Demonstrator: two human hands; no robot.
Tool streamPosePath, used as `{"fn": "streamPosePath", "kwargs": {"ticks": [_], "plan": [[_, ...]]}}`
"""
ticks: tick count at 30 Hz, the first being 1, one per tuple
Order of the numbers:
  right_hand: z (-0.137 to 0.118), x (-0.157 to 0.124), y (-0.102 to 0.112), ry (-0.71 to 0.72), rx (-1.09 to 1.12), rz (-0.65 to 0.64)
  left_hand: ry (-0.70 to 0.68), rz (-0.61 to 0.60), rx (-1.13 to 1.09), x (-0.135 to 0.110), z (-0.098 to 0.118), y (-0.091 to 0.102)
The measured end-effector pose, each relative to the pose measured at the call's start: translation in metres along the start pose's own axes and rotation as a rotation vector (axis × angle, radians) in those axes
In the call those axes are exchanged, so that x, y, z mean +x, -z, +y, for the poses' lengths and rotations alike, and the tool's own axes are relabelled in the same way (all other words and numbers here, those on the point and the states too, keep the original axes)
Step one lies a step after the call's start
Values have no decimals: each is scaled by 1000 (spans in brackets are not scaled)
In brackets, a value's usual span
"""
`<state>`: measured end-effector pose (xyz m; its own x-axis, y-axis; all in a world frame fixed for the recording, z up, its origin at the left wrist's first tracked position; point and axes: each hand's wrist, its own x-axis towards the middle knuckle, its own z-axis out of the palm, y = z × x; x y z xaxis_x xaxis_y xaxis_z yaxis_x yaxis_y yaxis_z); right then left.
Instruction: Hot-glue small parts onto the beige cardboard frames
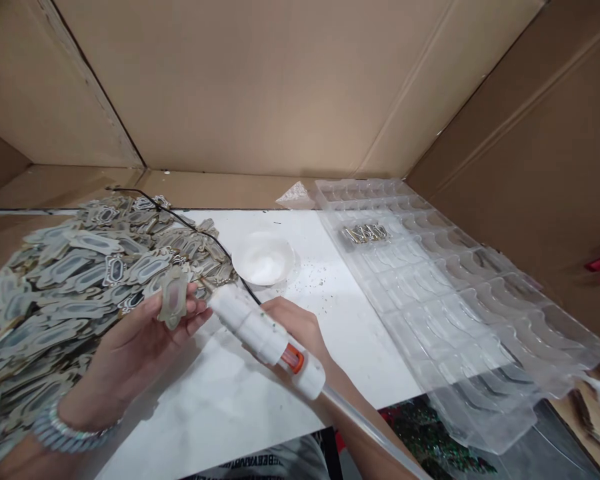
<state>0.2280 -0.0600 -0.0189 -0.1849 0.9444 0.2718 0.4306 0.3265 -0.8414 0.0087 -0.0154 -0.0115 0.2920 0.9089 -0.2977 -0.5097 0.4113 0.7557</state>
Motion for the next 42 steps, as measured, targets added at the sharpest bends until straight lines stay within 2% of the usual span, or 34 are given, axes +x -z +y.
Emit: {"fn": "streamPosePath", "kwargs": {"ticks": [4, 13, 18, 24, 42], "plan": [[2, 0, 1, 111, 47, -34, -15, -46, 21, 0, -1, -2], [5, 3, -1, 192, 8, -1, 14, -62, 18, -3, 0, -2], [6, 2, -1, 152, -8, -12, 11, -85, 4, -3, 0, -3], [8, 4, -2, 182, 14, -1, 43, -30, -51, -3, -1, -5], [7, 4, -2, 157, -29, 3, 56, 9, -62, -1, -1, -8]]}}
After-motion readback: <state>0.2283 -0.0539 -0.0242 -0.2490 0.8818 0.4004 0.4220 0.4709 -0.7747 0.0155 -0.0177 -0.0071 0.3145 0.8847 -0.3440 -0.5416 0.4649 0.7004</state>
